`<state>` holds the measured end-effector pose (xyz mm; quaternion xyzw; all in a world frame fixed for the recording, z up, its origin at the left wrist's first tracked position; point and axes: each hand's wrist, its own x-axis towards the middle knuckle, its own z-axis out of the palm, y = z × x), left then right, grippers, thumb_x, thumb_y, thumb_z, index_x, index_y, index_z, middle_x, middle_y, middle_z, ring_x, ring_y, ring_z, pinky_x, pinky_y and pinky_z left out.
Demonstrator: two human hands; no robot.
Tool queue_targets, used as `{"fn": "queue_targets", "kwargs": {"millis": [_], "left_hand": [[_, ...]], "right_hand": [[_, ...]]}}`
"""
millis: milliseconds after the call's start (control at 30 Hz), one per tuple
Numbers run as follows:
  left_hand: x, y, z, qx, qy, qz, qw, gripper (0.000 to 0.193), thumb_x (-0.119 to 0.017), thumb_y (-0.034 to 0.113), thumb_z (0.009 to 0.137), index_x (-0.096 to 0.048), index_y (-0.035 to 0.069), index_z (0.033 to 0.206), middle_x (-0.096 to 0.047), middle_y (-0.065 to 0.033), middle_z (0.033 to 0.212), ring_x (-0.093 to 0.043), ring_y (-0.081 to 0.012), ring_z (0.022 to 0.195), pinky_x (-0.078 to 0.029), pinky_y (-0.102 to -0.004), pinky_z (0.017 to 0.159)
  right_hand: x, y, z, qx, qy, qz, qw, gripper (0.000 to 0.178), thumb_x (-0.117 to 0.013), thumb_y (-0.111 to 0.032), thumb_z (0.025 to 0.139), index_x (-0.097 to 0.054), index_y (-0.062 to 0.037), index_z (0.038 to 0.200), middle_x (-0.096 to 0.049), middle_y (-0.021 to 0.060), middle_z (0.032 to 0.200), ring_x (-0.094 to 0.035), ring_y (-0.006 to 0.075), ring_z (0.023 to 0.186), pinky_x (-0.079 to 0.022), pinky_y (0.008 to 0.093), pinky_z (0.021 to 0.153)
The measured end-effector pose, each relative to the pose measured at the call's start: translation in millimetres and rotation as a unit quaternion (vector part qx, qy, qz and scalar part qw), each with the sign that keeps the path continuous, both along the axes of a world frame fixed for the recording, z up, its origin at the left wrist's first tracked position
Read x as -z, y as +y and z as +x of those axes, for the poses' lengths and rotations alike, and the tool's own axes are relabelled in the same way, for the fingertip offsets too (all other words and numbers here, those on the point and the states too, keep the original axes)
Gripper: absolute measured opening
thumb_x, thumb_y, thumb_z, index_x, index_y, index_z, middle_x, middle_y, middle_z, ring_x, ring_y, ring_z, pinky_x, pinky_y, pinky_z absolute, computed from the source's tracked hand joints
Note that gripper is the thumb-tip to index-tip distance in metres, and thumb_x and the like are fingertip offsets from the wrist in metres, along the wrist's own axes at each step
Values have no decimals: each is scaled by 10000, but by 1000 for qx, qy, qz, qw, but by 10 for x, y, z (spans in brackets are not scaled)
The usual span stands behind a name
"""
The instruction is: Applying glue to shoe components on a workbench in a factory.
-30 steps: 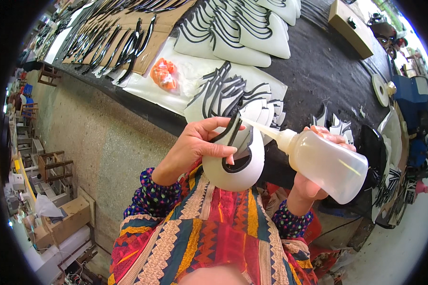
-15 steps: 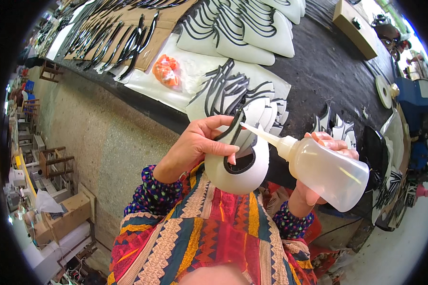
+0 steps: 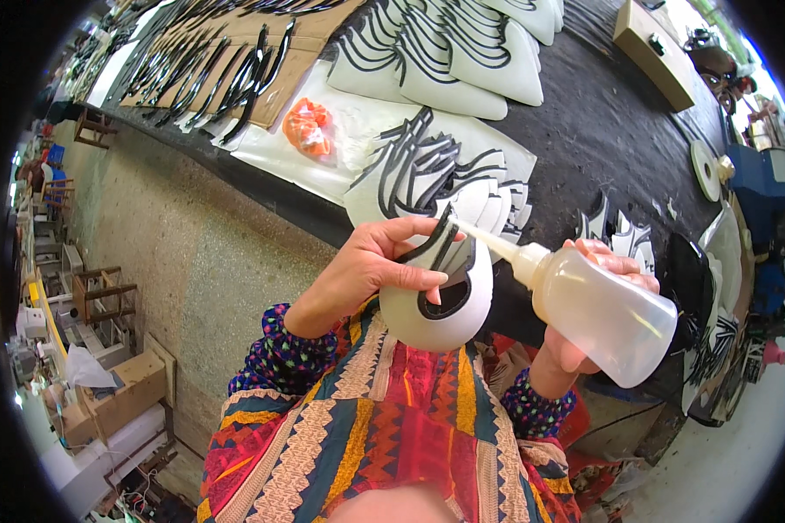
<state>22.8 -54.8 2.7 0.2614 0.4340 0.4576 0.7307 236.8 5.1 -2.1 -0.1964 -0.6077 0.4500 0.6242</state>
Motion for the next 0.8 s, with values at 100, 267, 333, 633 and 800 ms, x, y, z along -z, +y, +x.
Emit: {"fn": "queue_targets", "kwargs": {"millis": [100, 267, 333, 633, 800], "left_hand": [[-18, -239, -148, -56, 31, -40, 997, 383, -603, -55, 698, -529, -16, 1071, -616, -90, 737, -591, -129, 620, -463, -217, 596], [-50, -499, -299, -82, 36, -65, 994, 378, -601, -26, 720, -519, -22, 1089, -597, -66, 745, -565, -98, 634, -446, -203, 619], [-65, -518, -300, -86, 46, -76, 992, 387, -601, -30, 717, -518, -23, 1095, -598, -66, 746, -566, -100, 633, -447, -207, 620], [-68, -85, -230, -30, 64, -10, 997, 426, -602, -41, 709, -501, -25, 1123, -612, -82, 765, -581, -110, 632, -451, -202, 614], [-58, 184, -102, 25, 28, 29, 999, 432, -601, -33, 720, -486, -30, 1137, -610, -93, 792, -585, -119, 643, -458, -213, 619]], "right_hand": [[162, -76, -243, -47, 47, -28, 997, 782, -725, -526, 556, -382, -81, 1099, -465, 85, 1014, -469, 284, 974, -411, 439, 827], [286, -147, -468, -76, 56, -33, 995, 772, -729, -534, 522, -394, -82, 1050, -470, 65, 966, -492, 255, 930, -435, 431, 808], [296, -173, -511, -62, 69, -51, 994, 757, -720, -535, 533, -396, -75, 1040, -469, 64, 955, -502, 250, 909, -451, 422, 797], [120, 14, -315, -8, 52, -3, 999, 774, -728, -537, 524, -399, -71, 1047, -466, 72, 964, -487, 264, 961, -453, 408, 820], [27, 80, -90, 36, 23, 52, 998, 775, -713, -545, 556, -395, -66, 1076, -463, 80, 995, -473, 283, 993, -427, 424, 848]]}}
